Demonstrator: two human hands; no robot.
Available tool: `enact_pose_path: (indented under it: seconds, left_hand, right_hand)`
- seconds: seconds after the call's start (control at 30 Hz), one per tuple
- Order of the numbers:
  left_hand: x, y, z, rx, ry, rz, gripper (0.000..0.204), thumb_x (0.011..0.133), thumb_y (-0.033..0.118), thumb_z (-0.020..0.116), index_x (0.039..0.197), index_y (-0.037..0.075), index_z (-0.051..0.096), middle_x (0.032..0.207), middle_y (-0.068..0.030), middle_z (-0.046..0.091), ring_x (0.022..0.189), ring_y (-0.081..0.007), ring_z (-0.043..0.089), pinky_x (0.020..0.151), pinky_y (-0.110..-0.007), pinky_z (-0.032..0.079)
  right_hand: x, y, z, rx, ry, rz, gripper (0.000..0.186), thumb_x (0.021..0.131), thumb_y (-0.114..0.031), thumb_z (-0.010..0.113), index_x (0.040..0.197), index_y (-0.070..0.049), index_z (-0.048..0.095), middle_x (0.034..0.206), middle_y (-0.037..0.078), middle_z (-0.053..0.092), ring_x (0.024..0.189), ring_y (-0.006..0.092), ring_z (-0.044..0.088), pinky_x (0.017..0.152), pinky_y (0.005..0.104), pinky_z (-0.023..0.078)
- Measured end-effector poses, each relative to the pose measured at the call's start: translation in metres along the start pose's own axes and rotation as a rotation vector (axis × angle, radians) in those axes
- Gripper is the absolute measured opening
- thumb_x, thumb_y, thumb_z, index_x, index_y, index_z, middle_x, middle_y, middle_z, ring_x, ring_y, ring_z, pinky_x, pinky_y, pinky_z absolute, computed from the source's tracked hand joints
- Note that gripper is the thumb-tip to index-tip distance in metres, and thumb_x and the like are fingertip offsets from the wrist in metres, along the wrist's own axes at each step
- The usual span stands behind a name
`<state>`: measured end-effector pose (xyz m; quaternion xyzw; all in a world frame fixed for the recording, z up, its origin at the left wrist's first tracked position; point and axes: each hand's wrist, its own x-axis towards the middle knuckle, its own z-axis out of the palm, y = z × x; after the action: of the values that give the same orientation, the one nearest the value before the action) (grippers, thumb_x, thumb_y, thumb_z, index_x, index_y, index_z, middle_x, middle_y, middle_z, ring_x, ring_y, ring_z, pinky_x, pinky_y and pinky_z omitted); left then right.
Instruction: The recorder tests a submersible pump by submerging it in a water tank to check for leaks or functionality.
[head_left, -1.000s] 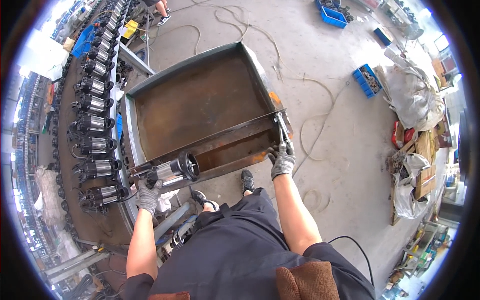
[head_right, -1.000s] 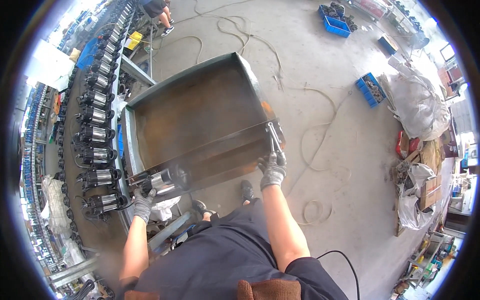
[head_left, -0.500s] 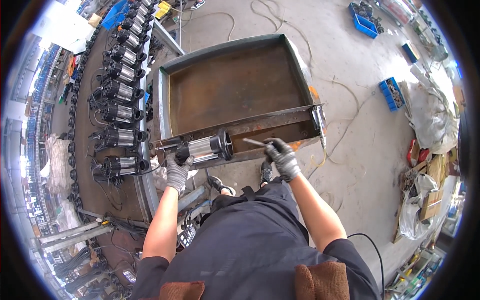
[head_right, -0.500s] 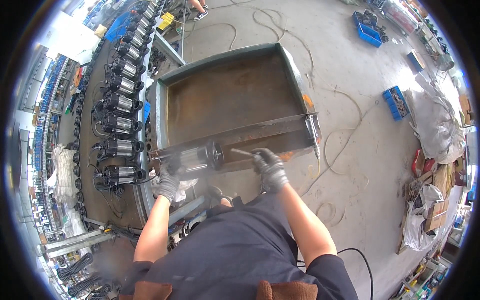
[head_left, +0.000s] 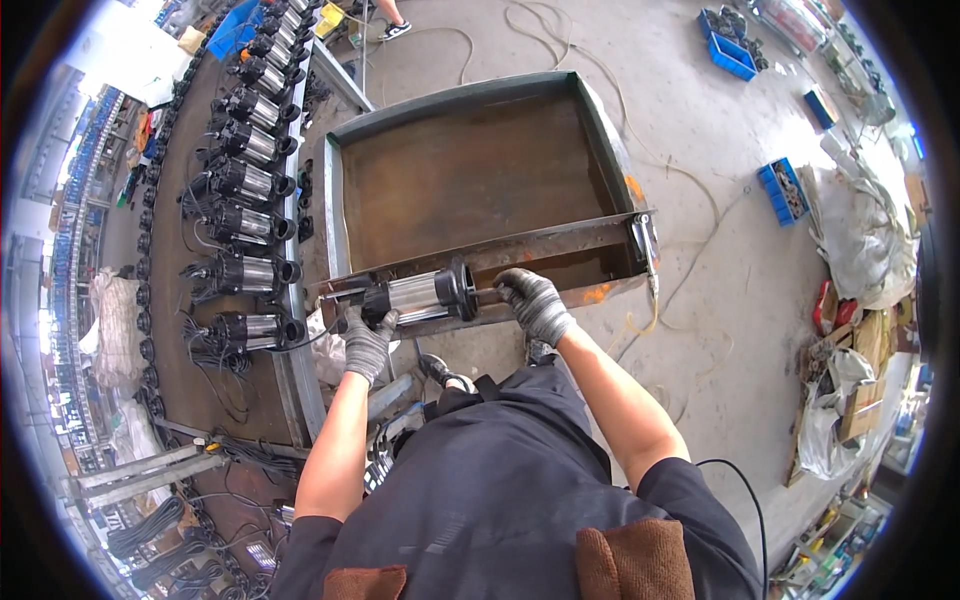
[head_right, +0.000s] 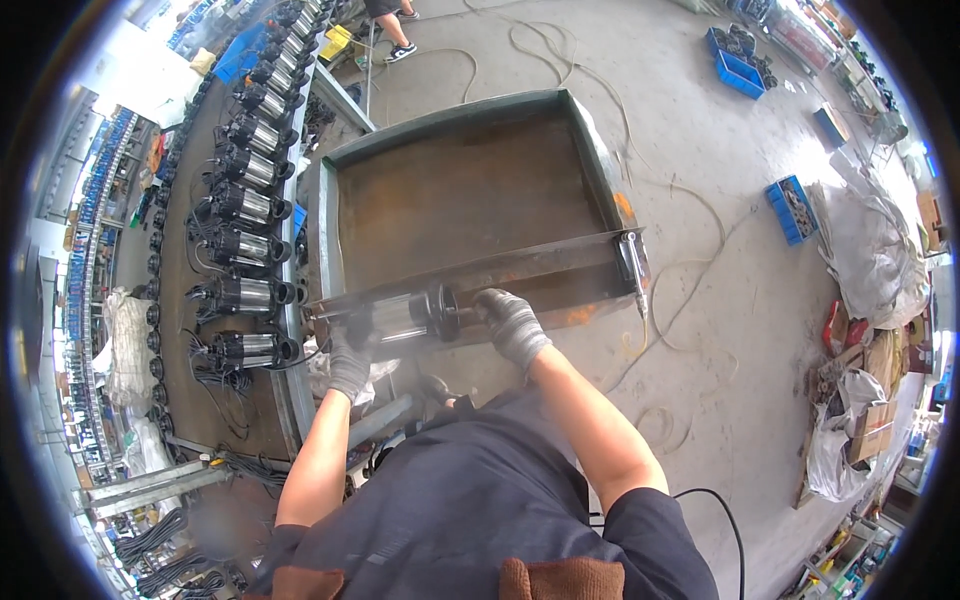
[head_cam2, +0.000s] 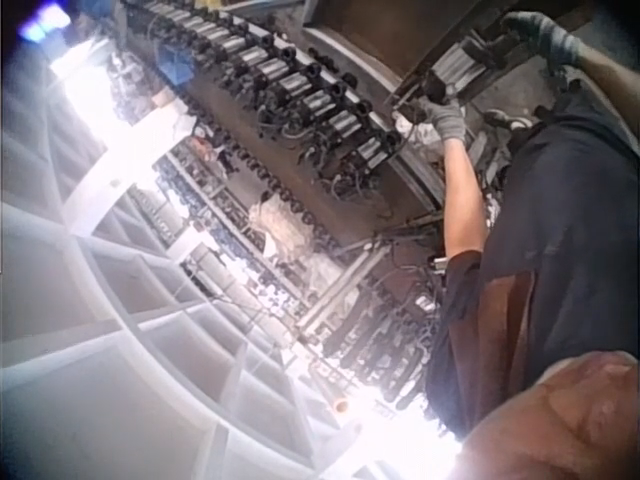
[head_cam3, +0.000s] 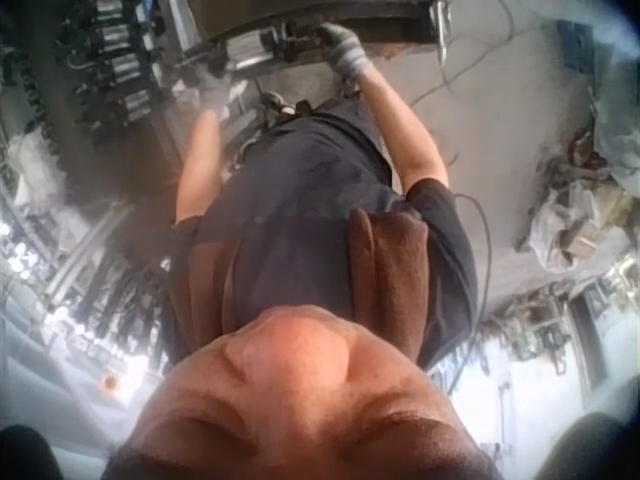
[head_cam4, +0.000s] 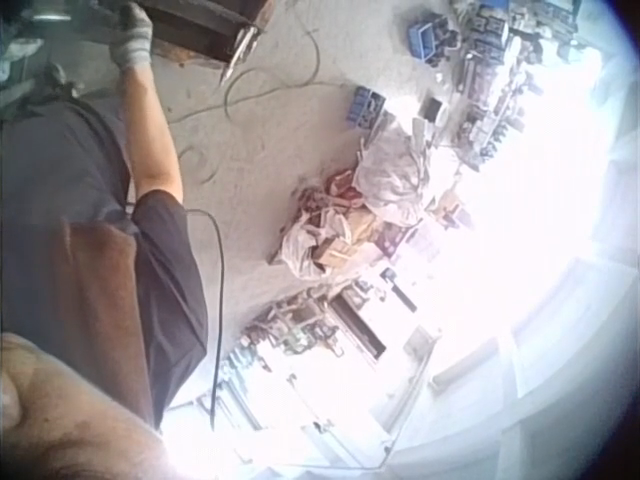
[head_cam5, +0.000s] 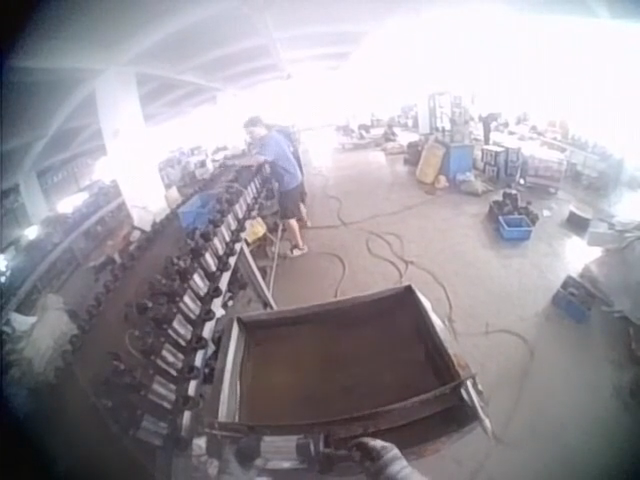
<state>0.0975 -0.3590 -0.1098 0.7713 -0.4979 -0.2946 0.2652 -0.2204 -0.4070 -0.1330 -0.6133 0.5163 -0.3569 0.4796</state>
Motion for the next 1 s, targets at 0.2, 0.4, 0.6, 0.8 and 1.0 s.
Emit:
enact_pose_path:
  seconds: [0.2,0.4,0.6,0.8,1.0]
  left_hand:
    - [0.010,-0.033,0.007,-0.032,0.022,0.082,0.066,0.082,0.031,0.080,0.126,-0.003,0.044,0.111,-0.0162,0.062,0.099,-0.0256,0.059,0.091,-0.036,0.048]
    - [0.022,-0.049,0.011,0.069,0.019,0.135,0.068,0.081,0.030,0.080,0.128,-0.005,0.044,0.117,-0.0170,0.059,0.104,-0.0264,0.057,0.095,-0.036,0.046]
    - [0.014,-0.029,0.005,-0.066,-0.032,0.076,0.067,0.080,0.029,0.081,0.126,-0.004,0.044,0.118,-0.0157,0.058,0.104,-0.0246,0.056,0.094,-0.036,0.046]
    - [0.013,-0.030,0.006,-0.109,-0.034,0.064,0.064,0.081,0.029,0.080,0.123,-0.002,0.045,0.111,-0.0131,0.061,0.097,-0.0229,0.058,0.089,-0.034,0.048]
    - [0.010,-0.019,0.003,-0.021,-0.010,0.086,0.064,0.081,0.030,0.080,0.124,-0.001,0.045,0.108,-0.0121,0.062,0.095,-0.0221,0.058,0.088,-0.033,0.048]
  right_hand:
    - [-0.001,0.000,0.014,0.187,0.028,0.202,0.014,0.093,-0.007,0.058,0.106,-0.003,0.064,0.096,0.017,0.067,0.088,0.0320,0.064,0.082,0.0372,0.051]
    - [0.008,-0.007,0.012,-0.421,0.011,0.266,0.039,0.103,-0.033,0.038,0.114,-0.004,0.062,0.101,0.022,0.067,0.100,0.0408,0.062,0.086,0.0472,0.050]
    - [0.010,-0.002,0.022,-0.436,0.095,0.205,0.031,0.100,-0.030,0.047,0.101,-0.003,0.060,0.098,0.025,0.064,0.095,0.0445,0.059,0.080,0.0482,0.049]
    - [0.008,0.009,0.020,-0.239,0.075,-0.049,0.028,0.100,-0.026,0.050,0.110,-0.002,0.058,0.108,0.025,0.063,0.103,0.0454,0.057,0.083,0.0478,0.048]
    - [0.025,0.008,0.017,0.041,-0.026,0.322,0.026,0.101,-0.028,0.054,0.114,-0.006,0.057,0.070,0.012,0.056,0.058,0.0211,0.051,0.058,0.0378,0.047]
